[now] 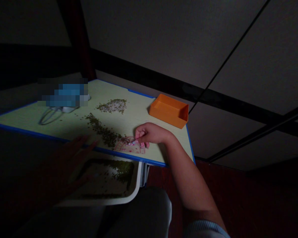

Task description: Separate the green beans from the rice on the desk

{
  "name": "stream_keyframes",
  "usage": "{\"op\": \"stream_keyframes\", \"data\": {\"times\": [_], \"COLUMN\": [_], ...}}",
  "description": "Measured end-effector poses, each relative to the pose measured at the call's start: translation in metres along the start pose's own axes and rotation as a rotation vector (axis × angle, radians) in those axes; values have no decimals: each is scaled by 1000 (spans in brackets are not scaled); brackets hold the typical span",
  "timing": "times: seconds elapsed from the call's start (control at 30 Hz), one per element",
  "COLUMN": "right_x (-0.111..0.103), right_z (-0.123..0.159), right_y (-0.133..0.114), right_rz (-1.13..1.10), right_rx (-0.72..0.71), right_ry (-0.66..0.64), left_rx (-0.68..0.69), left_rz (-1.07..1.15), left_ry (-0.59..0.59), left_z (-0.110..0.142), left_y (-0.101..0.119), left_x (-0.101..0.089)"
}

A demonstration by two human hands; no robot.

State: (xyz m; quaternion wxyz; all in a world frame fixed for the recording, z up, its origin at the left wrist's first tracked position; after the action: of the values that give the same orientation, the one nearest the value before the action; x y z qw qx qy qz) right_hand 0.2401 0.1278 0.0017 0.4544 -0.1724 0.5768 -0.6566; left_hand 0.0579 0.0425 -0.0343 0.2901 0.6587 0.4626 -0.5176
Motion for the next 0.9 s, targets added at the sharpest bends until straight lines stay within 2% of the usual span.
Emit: {"op": "stream_keyframes", "data": {"times": [0.33,0.9], "right_x": [-4,1], "right_z": [-3,-3], "right_y": [4,1], "right_rz": [-21,-31], "right_rx": [-9,-39], "right_ry": [38,1], "left_rx": [13,3], "left_rz": [-6,-1], "left_ry": [-15,4], "left_z": [0,0], "left_y": [1,1], "left_x": [1,-3]}}
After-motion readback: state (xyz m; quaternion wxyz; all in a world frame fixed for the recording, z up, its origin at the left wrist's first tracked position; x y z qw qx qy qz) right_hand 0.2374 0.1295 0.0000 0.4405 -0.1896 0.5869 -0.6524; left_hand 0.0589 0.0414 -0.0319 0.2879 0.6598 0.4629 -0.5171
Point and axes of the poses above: each hand's wrist, its own z-axis away from the middle knuckle, its own x-axis out of the palm, y = z × x, the point moved 10 cm from there along -z, towards the middle knuckle, and after that the axes turned 8 degrees about -z, right-handed, at the moved point
